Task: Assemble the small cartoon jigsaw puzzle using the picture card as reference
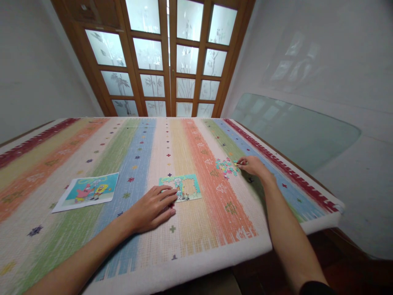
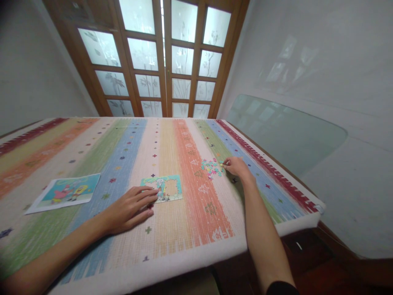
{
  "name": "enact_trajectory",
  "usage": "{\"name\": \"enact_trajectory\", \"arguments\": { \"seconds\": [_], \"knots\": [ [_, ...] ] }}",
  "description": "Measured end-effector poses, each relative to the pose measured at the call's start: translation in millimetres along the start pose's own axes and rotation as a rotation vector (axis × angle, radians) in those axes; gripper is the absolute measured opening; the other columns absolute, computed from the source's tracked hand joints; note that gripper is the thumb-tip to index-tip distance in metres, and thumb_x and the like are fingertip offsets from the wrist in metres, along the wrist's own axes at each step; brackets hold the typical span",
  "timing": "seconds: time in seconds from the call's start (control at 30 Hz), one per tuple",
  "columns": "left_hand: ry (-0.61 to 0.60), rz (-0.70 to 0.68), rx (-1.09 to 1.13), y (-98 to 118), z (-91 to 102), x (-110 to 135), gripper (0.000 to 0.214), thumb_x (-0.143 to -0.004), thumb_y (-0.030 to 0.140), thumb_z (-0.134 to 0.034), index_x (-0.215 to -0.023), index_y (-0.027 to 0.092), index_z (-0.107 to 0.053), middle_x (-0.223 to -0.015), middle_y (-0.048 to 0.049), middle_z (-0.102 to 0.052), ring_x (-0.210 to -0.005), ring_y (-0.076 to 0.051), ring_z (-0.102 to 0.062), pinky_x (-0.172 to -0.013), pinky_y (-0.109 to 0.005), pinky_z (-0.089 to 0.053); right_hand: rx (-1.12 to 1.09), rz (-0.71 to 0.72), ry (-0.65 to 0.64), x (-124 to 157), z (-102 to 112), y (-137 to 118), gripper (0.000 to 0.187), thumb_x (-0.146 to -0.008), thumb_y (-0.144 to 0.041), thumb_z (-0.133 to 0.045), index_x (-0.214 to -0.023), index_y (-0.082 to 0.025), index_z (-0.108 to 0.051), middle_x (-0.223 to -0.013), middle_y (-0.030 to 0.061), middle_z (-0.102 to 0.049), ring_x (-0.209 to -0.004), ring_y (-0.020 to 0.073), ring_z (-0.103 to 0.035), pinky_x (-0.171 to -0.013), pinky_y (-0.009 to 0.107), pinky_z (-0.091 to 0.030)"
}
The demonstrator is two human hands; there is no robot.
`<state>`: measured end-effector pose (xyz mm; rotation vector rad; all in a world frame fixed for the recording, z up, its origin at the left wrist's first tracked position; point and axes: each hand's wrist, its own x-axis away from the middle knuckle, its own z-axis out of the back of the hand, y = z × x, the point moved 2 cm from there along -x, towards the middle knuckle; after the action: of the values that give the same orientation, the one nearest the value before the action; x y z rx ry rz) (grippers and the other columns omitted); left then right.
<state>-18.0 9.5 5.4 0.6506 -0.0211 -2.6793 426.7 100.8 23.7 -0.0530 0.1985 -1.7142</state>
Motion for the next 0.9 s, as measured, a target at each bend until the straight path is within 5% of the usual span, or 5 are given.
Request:
{"name": "enact_trajectory", "arguments": {
  "seconds": [0.47,0.7,0.9],
  "knots": [
    [-0.006,-0.015,-0.004,-1,-1.3,0,0.034,-0.105,0.032,-0.049,-0.137,0.019,-0.054,-0.136,-0.0113,-0.066,-0.125,-0.029,-0.059,-0.099,-0.049,-0.051,-0.108,-0.073,-0.004,-4,1,12,0.011,-0.073,-0.019,-0.074,-0.065,-0.02,-0.068,-0.072,0.0071,-0.074,-0.071,0.0221,-0.069,-0.065,0.03,-0.049],
    [-0.004,-0.007,0.0,-2,-1.2,1,0.034,-0.105,0.032,-0.05,-0.137,0.02,-0.055,-0.136,-0.011,-0.066,-0.125,-0.029,-0.058,-0.1,-0.048,-0.05,-0.175,-0.001,-0.018,-1,4,4,0.003,-0.072,-0.022,-0.072,-0.074,-0.02,-0.073,-0.082,0.0062,-0.076,-0.081,0.0226,-0.07,-0.076,0.031,-0.051],
    [0.001,-0.001,0.016,-1,-0.4,0,0.034,-0.105,0.032,-0.05,-0.136,0.021,-0.055,-0.135,-0.0102,-0.066,-0.126,-0.028,-0.058,-0.1,-0.047,-0.05,-0.28,0.002,-0.067,2,7,4,0.009,-0.068,-0.023,-0.071,-0.062,-0.021,-0.065,-0.067,0.003,-0.07,-0.07,0.0199,-0.064,-0.071,0.031,-0.047]
  ]
}}
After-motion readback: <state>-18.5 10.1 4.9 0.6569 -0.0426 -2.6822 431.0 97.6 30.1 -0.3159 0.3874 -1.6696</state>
